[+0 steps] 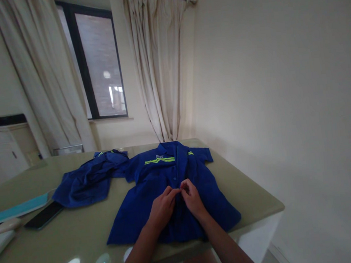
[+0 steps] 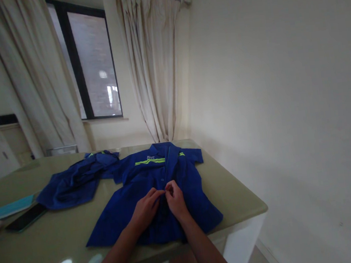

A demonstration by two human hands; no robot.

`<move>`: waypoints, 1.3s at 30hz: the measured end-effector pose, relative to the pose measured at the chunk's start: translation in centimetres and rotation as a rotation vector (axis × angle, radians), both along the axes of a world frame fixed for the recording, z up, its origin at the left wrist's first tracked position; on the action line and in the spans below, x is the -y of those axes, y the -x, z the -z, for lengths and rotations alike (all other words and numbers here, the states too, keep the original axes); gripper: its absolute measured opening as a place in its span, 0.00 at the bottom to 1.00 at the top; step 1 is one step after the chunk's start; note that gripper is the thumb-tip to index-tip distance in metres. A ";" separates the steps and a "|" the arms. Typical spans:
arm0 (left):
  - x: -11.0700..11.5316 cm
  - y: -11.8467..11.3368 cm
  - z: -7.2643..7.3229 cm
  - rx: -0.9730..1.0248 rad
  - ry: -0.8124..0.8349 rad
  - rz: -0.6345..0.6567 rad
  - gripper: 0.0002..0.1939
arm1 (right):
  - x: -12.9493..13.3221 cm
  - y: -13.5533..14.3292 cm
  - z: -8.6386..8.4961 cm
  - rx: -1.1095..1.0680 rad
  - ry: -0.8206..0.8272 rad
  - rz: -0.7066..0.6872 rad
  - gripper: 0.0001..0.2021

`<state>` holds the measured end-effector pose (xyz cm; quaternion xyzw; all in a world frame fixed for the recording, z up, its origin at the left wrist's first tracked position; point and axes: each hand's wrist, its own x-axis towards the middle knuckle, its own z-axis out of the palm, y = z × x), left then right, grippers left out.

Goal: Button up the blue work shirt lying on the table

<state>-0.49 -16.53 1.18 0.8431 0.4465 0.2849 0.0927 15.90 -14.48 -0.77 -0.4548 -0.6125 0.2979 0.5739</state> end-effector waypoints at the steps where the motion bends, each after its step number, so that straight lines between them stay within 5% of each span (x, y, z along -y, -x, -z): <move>1: 0.0 0.0 0.0 -0.002 -0.001 0.002 0.20 | -0.1 0.0 0.1 0.004 0.003 0.020 0.03; 5: -0.2 -0.1 0.2 -0.024 -0.009 -0.029 0.17 | -0.2 0.0 0.1 0.057 -0.018 0.089 0.01; 14: -0.3 -0.2 0.4 -0.061 0.006 -0.117 0.11 | 0.4 0.1 -0.7 0.082 -0.030 0.012 0.03; 21: -0.5 0.0 0.4 0.000 0.038 -0.001 0.21 | -0.1 -0.2 0.0 0.070 -0.014 0.098 0.04; 39: -0.4 -0.1 0.0 -0.017 0.061 -0.091 0.13 | 0.4 0.0 -0.5 0.129 0.007 0.073 0.08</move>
